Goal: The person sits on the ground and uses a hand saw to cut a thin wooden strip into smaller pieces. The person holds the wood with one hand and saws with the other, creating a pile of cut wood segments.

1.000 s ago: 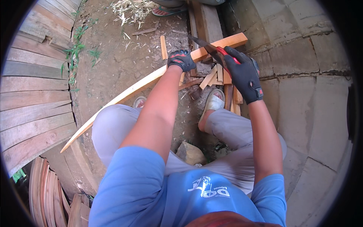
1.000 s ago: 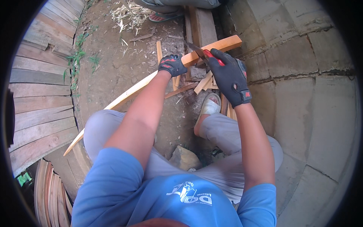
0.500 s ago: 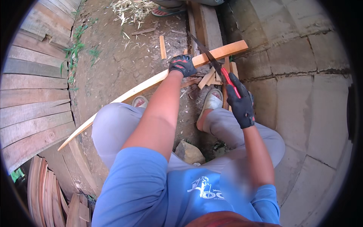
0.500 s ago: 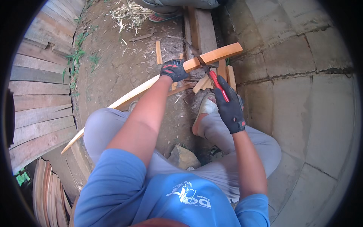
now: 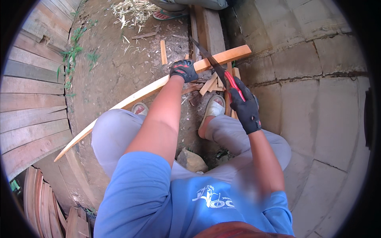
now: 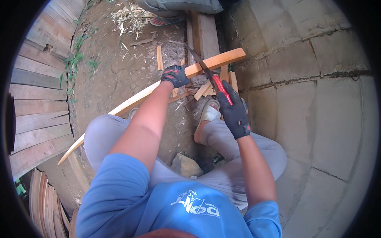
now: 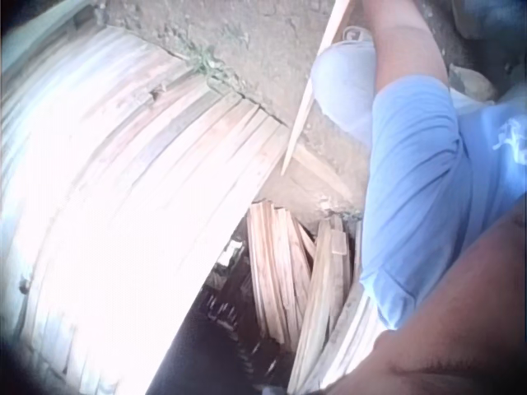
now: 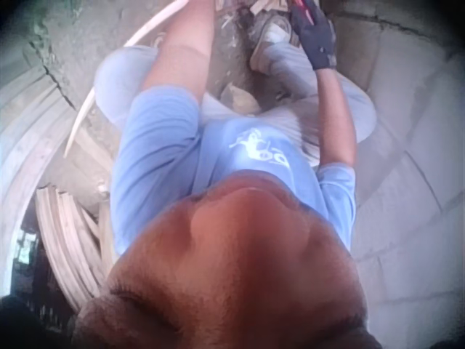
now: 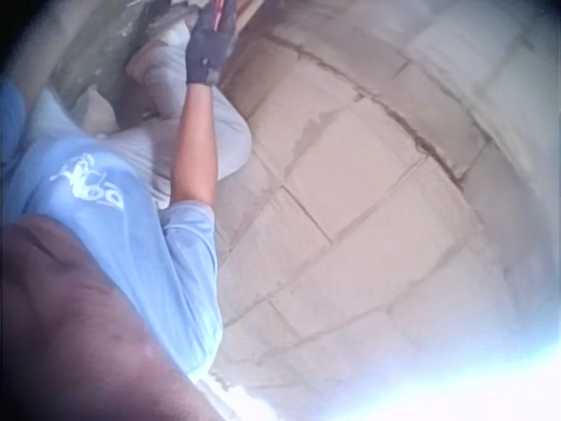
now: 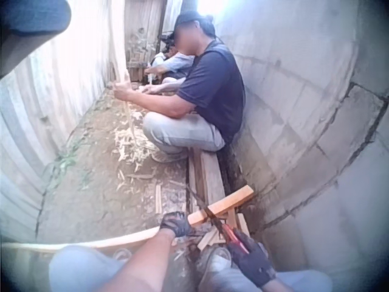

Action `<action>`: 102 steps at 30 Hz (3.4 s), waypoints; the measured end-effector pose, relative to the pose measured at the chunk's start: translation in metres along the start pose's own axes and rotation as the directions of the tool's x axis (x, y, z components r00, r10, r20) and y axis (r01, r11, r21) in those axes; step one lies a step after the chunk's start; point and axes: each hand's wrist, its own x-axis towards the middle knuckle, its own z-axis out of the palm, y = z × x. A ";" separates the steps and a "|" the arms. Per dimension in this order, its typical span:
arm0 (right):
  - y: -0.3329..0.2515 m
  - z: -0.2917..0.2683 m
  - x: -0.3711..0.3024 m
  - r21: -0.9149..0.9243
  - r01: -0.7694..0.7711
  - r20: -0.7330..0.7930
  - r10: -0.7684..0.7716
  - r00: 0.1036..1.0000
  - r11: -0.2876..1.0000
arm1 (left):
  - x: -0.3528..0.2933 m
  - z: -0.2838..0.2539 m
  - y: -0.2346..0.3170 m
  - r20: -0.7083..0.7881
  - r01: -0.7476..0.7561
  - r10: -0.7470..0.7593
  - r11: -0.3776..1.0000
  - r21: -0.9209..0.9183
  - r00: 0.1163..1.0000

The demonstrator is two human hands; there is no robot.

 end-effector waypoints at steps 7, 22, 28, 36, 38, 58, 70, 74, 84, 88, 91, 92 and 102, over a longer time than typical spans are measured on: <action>-0.013 -0.044 -0.079 -0.043 -0.038 -0.051 0.035 0.998 0.998 | -0.001 0.000 -0.001 0.008 -0.006 0.006 1.000 -0.006 1.000; -0.016 -0.047 -0.057 -0.213 0.059 -0.135 -0.089 0.987 0.975 | -0.004 0.007 -0.001 -0.068 0.001 -0.001 1.000 0.012 0.998; -0.021 -0.014 0.013 -0.268 0.305 -0.146 -0.351 0.925 0.914 | -0.004 0.006 0.006 -0.072 0.014 -0.013 1.000 0.014 0.997; -0.025 -0.030 0.037 -0.329 0.318 -0.134 -0.377 0.916 0.889 | -0.007 0.009 0.009 -0.166 -0.004 0.008 1.000 0.022 0.986; -0.030 -0.029 0.036 -0.331 0.316 -0.127 -0.374 0.919 0.889 | -0.009 0.019 0.017 -0.288 -0.032 0.056 0.996 0.087 0.956; 0.000 -0.028 -0.050 -0.212 0.224 -0.115 -0.252 0.961 0.951 | 0.006 -0.006 0.009 -0.190 -0.057 0.060 0.998 0.019 0.980; 0.004 -0.068 -0.093 -0.206 0.080 -0.150 -0.112 0.982 0.975 | 0.007 0.000 0.010 -0.211 -0.035 0.053 0.996 0.088 0.976; -0.017 -0.020 0.000 -0.236 0.320 -0.116 -0.353 0.928 0.918 | 0.005 0.001 0.016 -0.195 -0.004 0.018 0.997 0.073 0.981; -0.025 -0.023 0.084 -0.312 0.422 -0.083 -0.467 0.880 0.851 | 0.008 -0.002 0.028 -0.256 0.083 -0.077 0.997 0.010 0.964; -0.015 -0.002 0.052 -0.250 0.359 -0.171 -0.405 0.898 0.899 | 0.009 0.008 0.024 -0.291 0.115 -0.110 0.993 -0.001 0.950; -0.013 0.010 0.031 -0.141 0.264 -0.182 -0.287 0.940 0.954 | 0.007 0.011 0.025 -0.314 0.110 -0.107 0.994 -0.009 0.943; -0.011 0.019 0.028 -0.076 0.317 -0.196 -0.326 0.925 0.945 | 0.007 0.011 0.023 -0.316 0.106 -0.104 0.994 -0.010 0.943; 0.061 0.052 0.007 0.072 0.196 -0.177 -0.181 0.967 0.978 | 0.017 -0.010 0.019 -0.154 0.123 -0.126 0.992 -0.029 0.980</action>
